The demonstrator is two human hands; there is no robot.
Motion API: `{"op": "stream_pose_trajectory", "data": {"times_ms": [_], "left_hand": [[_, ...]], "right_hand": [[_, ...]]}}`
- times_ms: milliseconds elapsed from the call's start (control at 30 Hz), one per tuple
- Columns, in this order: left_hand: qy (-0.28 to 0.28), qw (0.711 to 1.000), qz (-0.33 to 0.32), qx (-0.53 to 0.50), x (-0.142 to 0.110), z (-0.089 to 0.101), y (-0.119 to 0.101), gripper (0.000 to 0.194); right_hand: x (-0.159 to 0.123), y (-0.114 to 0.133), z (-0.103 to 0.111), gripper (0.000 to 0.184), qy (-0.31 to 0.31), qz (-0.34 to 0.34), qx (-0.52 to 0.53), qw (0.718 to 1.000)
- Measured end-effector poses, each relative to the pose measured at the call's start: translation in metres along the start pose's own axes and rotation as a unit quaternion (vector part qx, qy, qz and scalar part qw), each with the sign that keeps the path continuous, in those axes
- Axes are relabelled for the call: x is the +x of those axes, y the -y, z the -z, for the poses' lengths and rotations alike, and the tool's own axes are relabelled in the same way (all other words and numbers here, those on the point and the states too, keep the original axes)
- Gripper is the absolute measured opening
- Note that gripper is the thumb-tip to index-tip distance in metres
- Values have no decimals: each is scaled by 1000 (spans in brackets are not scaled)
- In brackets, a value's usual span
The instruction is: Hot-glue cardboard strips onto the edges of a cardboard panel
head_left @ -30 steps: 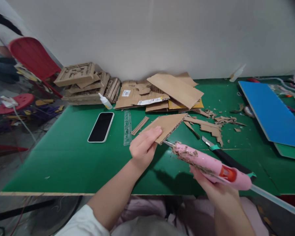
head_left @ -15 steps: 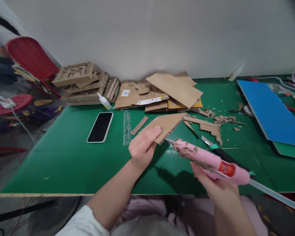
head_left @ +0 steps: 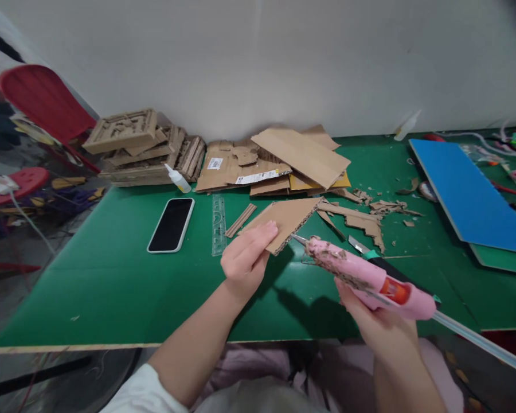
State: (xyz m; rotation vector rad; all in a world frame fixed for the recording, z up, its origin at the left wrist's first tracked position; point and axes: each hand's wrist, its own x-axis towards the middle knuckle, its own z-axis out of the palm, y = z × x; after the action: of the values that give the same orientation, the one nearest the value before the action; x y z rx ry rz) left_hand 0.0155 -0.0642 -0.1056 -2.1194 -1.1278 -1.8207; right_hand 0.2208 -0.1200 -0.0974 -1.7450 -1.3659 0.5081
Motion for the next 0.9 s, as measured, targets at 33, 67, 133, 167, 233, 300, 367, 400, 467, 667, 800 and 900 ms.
{"op": "stream_pose_trajectory", "data": {"times_ms": [33,67,133,167,233,300,367,400,467,667,800,900], "left_hand": [[2,1000,1,2,0,0,0,44],[6,1000,3,5,0,1,0,44],[12,1000,6,7,-1,1,0,44],[14,1000,6,7,-1,2,0,43],[12,1000,5,7,-1,2,1,44],[10,1000,3,5,-1,2,1,45],[10,1000,2,6,-1,2,1,45],[11,1000,1,6,-1,2,1,44],[11,1000,0,5,-1,2,1,43],[-1,1000,-7,-5,0,1,0,44],[2,1000,-10,-3,0,1,1,44],[5,1000,-9,-1,0,1,0,44]], "right_hand": [[0,2,-1,23,8,2,15,1000],[-1,3,-2,23,16,3,29,999],[-2,7,-3,21,26,4,45,999],[-2,9,-3,21,24,4,45,999],[-1,14,0,19,10,3,40,999],[-1,19,4,18,-7,3,29,1000],[0,26,8,20,-15,3,14,1000],[0,29,9,21,-17,3,3,1000],[1,34,11,24,-16,7,-23,1000],[2,40,11,17,-32,16,-40,999],[2,43,11,18,-45,12,-49,998],[3,42,12,21,-44,7,-54,998]]}}
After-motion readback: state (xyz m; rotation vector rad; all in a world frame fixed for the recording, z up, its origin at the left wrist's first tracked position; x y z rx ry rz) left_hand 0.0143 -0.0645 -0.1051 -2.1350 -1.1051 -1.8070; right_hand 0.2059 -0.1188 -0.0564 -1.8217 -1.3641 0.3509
